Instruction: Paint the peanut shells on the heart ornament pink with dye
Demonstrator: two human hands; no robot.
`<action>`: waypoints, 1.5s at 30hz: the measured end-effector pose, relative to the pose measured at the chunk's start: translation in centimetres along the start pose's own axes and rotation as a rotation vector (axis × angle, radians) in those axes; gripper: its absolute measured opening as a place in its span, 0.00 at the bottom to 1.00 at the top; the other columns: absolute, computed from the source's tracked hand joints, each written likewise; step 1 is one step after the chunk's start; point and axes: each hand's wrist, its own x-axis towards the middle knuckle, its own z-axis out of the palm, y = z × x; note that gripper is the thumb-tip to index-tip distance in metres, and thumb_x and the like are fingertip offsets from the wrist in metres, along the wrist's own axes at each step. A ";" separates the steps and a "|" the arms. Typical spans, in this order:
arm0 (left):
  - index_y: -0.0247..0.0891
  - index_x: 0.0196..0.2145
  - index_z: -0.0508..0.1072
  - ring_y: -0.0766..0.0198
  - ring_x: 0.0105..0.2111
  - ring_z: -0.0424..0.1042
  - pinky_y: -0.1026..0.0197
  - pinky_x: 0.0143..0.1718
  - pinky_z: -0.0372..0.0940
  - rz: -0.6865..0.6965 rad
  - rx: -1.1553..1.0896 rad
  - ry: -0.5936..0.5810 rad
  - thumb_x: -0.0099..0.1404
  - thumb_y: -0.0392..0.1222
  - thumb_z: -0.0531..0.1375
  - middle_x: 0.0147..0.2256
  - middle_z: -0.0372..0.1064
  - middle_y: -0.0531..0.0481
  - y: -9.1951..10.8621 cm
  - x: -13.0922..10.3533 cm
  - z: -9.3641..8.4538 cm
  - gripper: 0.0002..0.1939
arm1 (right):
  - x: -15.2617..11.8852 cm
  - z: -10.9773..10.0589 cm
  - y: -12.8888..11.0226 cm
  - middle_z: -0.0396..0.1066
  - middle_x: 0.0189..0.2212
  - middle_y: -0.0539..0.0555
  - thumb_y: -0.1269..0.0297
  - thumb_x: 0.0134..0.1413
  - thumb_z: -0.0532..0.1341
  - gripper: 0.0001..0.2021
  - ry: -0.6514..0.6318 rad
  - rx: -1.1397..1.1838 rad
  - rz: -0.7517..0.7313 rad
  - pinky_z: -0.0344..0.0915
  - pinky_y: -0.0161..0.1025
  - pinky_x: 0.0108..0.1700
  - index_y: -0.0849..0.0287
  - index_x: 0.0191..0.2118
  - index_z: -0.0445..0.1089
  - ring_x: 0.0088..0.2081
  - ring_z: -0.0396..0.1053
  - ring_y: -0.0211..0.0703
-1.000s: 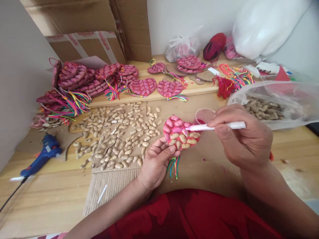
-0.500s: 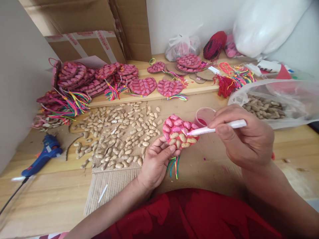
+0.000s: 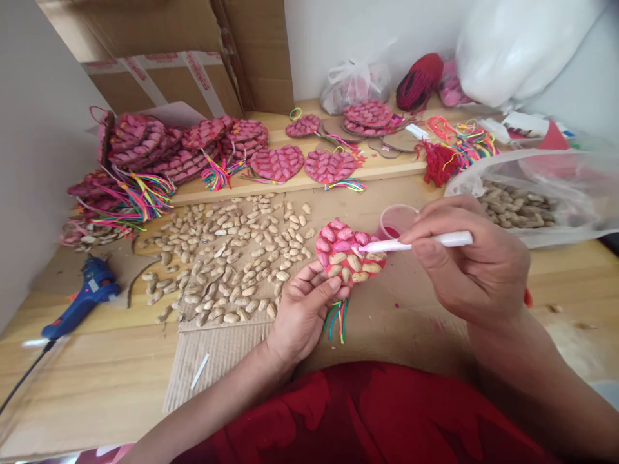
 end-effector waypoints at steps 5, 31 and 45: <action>0.38 0.42 0.77 0.72 0.36 0.74 0.70 0.39 0.72 -0.007 -0.014 0.035 0.60 0.30 0.66 0.40 0.75 0.51 0.0 0.0 0.1 0.12 | -0.1 -0.1 0.2 0.71 0.28 0.51 0.70 0.55 0.63 0.02 -0.047 -0.028 -0.029 0.63 0.45 0.42 0.57 0.35 0.73 0.38 0.67 0.42; 0.38 0.42 0.77 0.68 0.38 0.75 0.67 0.39 0.71 0.089 0.143 0.034 0.58 0.34 0.69 0.40 0.77 0.50 -0.3 0.0 0.2 0.13 | -0.1 0.0 0.2 0.73 0.29 0.51 0.70 0.51 0.65 0.04 -0.117 -0.169 -0.171 0.65 0.46 0.45 0.58 0.36 0.73 0.41 0.69 0.46; 0.37 0.41 0.79 0.67 0.37 0.75 0.67 0.38 0.71 0.079 0.160 0.047 0.57 0.35 0.69 0.39 0.78 0.48 -0.1 -0.1 0.3 0.13 | -0.1 0.0 0.4 0.73 0.28 0.50 0.70 0.51 0.65 0.05 -0.072 -0.136 -0.122 0.66 0.47 0.43 0.54 0.36 0.73 0.38 0.70 0.46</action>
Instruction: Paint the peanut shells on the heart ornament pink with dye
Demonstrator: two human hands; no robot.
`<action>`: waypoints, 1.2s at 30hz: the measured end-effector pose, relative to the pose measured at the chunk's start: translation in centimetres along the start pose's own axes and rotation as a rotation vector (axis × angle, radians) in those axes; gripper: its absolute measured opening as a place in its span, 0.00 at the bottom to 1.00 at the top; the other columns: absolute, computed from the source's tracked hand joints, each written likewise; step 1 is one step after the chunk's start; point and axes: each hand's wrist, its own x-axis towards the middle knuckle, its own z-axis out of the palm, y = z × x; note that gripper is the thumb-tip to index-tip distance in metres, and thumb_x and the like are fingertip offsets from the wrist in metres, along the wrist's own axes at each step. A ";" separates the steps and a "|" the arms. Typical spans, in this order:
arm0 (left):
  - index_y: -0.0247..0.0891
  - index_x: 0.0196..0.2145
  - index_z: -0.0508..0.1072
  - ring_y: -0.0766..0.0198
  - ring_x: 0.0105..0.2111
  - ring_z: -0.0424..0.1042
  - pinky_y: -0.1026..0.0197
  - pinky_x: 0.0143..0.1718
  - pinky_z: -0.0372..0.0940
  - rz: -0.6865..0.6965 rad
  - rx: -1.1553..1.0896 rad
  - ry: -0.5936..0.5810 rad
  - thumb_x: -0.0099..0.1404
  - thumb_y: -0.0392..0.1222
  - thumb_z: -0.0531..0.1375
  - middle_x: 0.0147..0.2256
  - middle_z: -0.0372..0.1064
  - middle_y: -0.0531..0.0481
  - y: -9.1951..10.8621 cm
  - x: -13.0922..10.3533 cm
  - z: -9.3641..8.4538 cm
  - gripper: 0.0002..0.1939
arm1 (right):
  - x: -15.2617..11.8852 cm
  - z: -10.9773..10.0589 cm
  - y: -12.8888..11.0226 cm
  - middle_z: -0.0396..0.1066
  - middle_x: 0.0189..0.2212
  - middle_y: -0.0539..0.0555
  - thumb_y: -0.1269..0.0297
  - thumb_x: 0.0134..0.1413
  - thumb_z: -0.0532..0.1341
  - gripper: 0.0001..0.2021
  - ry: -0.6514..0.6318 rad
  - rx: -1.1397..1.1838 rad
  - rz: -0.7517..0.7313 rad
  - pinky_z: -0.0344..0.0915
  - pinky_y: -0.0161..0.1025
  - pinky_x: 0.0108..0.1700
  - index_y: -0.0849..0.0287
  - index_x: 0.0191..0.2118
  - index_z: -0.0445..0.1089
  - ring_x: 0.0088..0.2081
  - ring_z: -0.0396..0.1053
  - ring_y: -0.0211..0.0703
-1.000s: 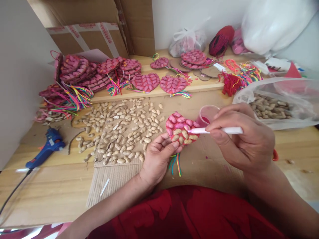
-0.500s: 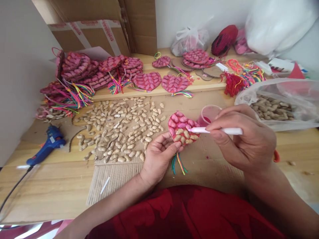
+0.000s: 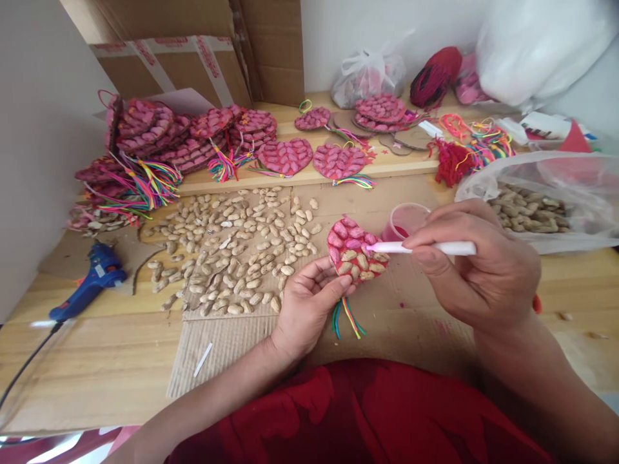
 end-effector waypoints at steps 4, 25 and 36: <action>0.37 0.41 0.79 0.66 0.37 0.75 0.66 0.38 0.71 -0.005 -0.004 0.005 0.56 0.35 0.70 0.39 0.78 0.48 0.0 0.0 0.0 0.13 | 0.0 -0.1 -0.1 0.73 0.27 0.50 0.70 0.51 0.65 0.05 -0.032 0.022 0.002 0.66 0.47 0.43 0.55 0.35 0.73 0.38 0.69 0.46; 0.39 0.43 0.80 0.66 0.36 0.76 0.66 0.37 0.70 0.001 0.040 -0.014 0.56 0.36 0.70 0.39 0.79 0.47 -0.3 0.1 -0.3 0.15 | -0.1 0.0 -0.1 0.74 0.29 0.50 0.66 0.52 0.65 0.05 -0.104 -0.116 -0.100 0.67 0.47 0.45 0.53 0.36 0.72 0.40 0.71 0.48; 0.37 0.41 0.80 0.66 0.35 0.75 0.66 0.37 0.70 0.018 0.077 -0.011 0.55 0.36 0.70 0.37 0.79 0.47 -0.1 0.1 -0.1 0.14 | -0.2 0.2 0.0 0.75 0.29 0.49 0.64 0.53 0.65 0.05 -0.129 -0.169 -0.129 0.65 0.49 0.46 0.50 0.37 0.72 0.42 0.72 0.49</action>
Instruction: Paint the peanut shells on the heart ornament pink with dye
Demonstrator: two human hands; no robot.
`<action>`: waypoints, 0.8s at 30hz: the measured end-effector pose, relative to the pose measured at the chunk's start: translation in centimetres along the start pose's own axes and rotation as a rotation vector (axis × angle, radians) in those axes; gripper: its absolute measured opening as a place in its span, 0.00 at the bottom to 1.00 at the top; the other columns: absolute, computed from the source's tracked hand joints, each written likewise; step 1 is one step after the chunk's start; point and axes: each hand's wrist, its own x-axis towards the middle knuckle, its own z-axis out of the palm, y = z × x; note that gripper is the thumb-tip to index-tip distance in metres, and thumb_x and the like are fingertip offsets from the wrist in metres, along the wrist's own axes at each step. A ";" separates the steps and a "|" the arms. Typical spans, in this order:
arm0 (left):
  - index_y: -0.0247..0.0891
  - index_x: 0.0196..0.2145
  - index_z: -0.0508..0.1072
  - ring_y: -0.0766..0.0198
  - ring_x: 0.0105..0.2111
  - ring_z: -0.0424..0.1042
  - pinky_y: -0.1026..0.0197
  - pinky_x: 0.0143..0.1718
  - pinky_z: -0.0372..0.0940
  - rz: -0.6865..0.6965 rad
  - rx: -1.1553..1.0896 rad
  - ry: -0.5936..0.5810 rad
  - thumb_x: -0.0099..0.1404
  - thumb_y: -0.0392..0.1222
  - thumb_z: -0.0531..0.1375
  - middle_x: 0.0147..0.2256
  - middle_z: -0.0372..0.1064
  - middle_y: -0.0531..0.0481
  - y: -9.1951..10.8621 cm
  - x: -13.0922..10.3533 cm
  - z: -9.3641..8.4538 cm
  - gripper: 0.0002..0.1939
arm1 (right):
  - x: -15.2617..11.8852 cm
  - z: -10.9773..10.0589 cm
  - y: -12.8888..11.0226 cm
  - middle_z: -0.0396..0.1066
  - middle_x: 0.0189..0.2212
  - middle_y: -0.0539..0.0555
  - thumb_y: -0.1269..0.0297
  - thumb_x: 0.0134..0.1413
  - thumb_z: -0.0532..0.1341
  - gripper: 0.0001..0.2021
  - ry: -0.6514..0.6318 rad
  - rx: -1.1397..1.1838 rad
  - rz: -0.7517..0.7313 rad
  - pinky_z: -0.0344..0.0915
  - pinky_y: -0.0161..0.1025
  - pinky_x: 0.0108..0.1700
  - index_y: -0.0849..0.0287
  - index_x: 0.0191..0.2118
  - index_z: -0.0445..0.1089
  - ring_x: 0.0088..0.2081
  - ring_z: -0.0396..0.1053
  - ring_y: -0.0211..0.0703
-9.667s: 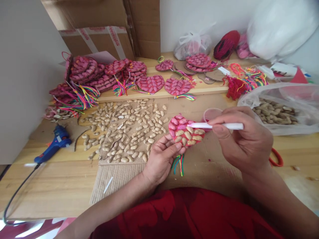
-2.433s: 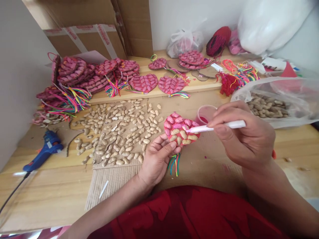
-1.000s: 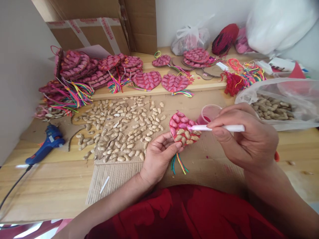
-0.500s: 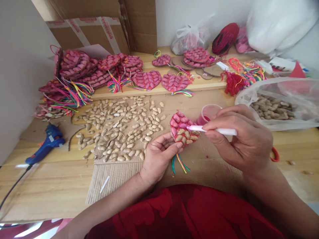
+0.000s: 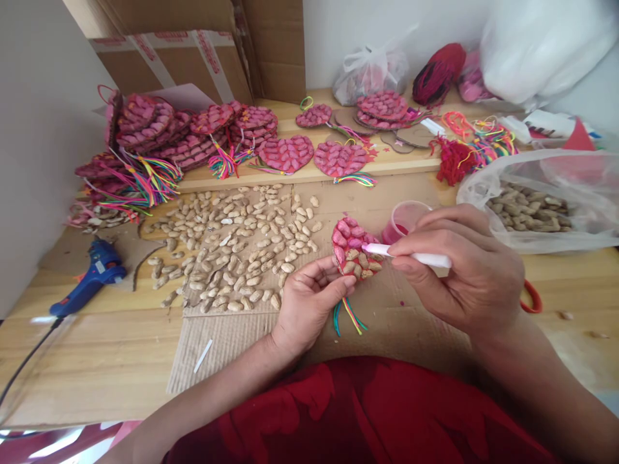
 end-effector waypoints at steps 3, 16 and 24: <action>0.38 0.41 0.80 0.68 0.32 0.75 0.67 0.36 0.70 0.004 -0.001 -0.013 0.56 0.36 0.70 0.36 0.79 0.48 0.0 0.0 0.0 0.14 | 0.1 -0.1 -0.2 0.75 0.28 0.49 0.64 0.53 0.65 0.04 -0.015 0.009 -0.006 0.65 0.49 0.45 0.52 0.36 0.71 0.41 0.72 0.49; 0.39 0.41 0.79 0.72 0.32 0.74 0.72 0.32 0.72 -0.016 -0.033 0.040 0.56 0.35 0.70 0.36 0.78 0.51 0.1 0.0 -0.1 0.14 | -0.3 -1.1 2.7 0.73 0.28 0.53 0.60 0.56 0.63 0.05 0.233 -0.248 0.408 0.62 0.46 0.40 0.55 0.33 0.72 0.34 0.68 0.47; 0.39 0.40 0.79 0.72 0.30 0.74 0.72 0.31 0.72 -0.003 -0.048 0.031 0.55 0.35 0.71 0.34 0.77 0.52 0.2 -0.1 0.0 0.13 | -0.8 0.2 4.0 0.72 0.25 0.53 0.55 0.54 0.63 0.10 -0.003 -0.423 0.411 0.59 0.49 0.42 0.56 0.29 0.74 0.30 0.64 0.45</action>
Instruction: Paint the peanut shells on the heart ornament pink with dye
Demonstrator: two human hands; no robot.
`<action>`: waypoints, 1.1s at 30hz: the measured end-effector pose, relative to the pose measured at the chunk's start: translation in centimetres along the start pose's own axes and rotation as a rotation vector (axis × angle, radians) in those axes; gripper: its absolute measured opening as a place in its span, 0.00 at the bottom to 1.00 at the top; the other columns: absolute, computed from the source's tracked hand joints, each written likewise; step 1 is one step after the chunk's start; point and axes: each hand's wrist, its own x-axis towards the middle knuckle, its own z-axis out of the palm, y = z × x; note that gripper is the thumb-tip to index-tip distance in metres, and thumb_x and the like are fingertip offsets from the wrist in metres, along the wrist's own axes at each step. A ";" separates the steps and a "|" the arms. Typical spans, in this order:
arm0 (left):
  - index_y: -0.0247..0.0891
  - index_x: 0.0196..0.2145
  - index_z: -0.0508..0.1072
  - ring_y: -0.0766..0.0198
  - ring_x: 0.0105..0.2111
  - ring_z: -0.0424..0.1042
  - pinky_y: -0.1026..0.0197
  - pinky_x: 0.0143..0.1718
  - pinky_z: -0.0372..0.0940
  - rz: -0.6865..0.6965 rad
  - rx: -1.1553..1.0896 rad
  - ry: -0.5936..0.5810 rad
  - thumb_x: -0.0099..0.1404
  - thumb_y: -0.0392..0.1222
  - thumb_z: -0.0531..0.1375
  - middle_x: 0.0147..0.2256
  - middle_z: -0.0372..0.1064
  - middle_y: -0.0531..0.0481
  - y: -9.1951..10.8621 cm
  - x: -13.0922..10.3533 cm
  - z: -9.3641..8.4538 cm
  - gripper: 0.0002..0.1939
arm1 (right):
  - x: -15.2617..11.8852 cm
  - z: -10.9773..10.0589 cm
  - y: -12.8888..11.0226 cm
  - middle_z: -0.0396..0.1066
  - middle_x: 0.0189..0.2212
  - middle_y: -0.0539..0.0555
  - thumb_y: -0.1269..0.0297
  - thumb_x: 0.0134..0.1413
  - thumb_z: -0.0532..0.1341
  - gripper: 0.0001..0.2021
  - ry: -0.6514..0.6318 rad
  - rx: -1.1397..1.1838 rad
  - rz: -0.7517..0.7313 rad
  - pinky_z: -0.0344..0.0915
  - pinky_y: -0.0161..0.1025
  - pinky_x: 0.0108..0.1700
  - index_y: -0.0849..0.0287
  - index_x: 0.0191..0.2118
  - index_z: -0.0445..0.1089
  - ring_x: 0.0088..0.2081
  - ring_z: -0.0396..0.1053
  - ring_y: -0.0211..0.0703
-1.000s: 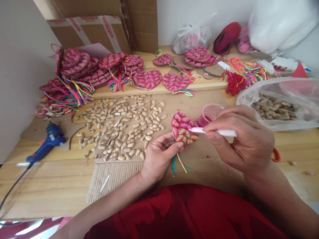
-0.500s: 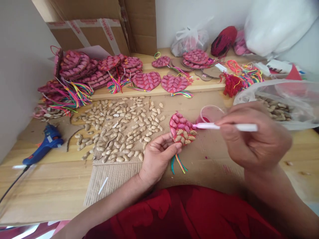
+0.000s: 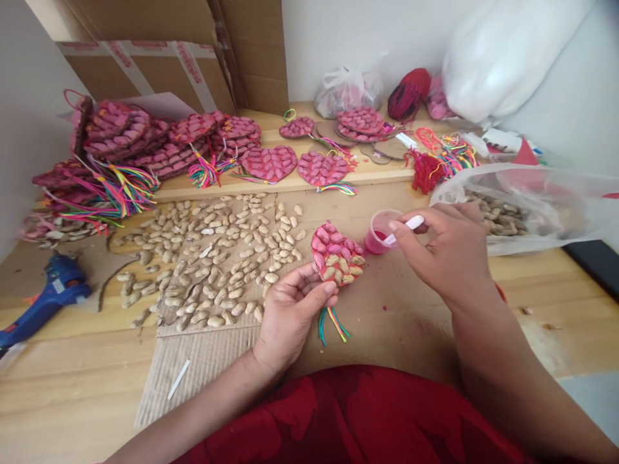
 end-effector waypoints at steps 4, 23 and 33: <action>0.37 0.41 0.79 0.72 0.31 0.74 0.71 0.33 0.72 -0.008 0.007 -0.016 0.55 0.35 0.71 0.35 0.77 0.50 0.0 0.0 0.0 0.14 | 0.0 -0.3 -0.2 0.72 0.24 0.52 0.54 0.55 0.63 0.11 0.000 0.017 -0.004 0.60 0.49 0.42 0.55 0.29 0.74 0.31 0.64 0.45; 0.39 0.42 0.79 0.71 0.31 0.74 0.70 0.35 0.72 -0.015 0.015 -0.032 0.55 0.36 0.71 0.36 0.78 0.50 -0.2 0.0 -0.1 0.15 | -0.4 -2.6 -2.5 0.74 0.30 0.53 0.65 0.56 0.62 0.03 0.265 0.317 0.022 0.66 0.47 0.42 0.54 0.36 0.73 0.34 0.69 0.45; 0.39 0.42 0.79 0.69 0.32 0.75 0.68 0.35 0.72 -0.018 0.025 -0.012 0.55 0.37 0.71 0.36 0.79 0.49 -0.3 0.0 -0.1 0.16 | -1.0 -2.3 -4.8 0.74 0.27 0.49 0.68 0.54 0.64 0.05 0.092 0.510 -0.227 0.67 0.47 0.43 0.50 0.36 0.72 0.38 0.71 0.46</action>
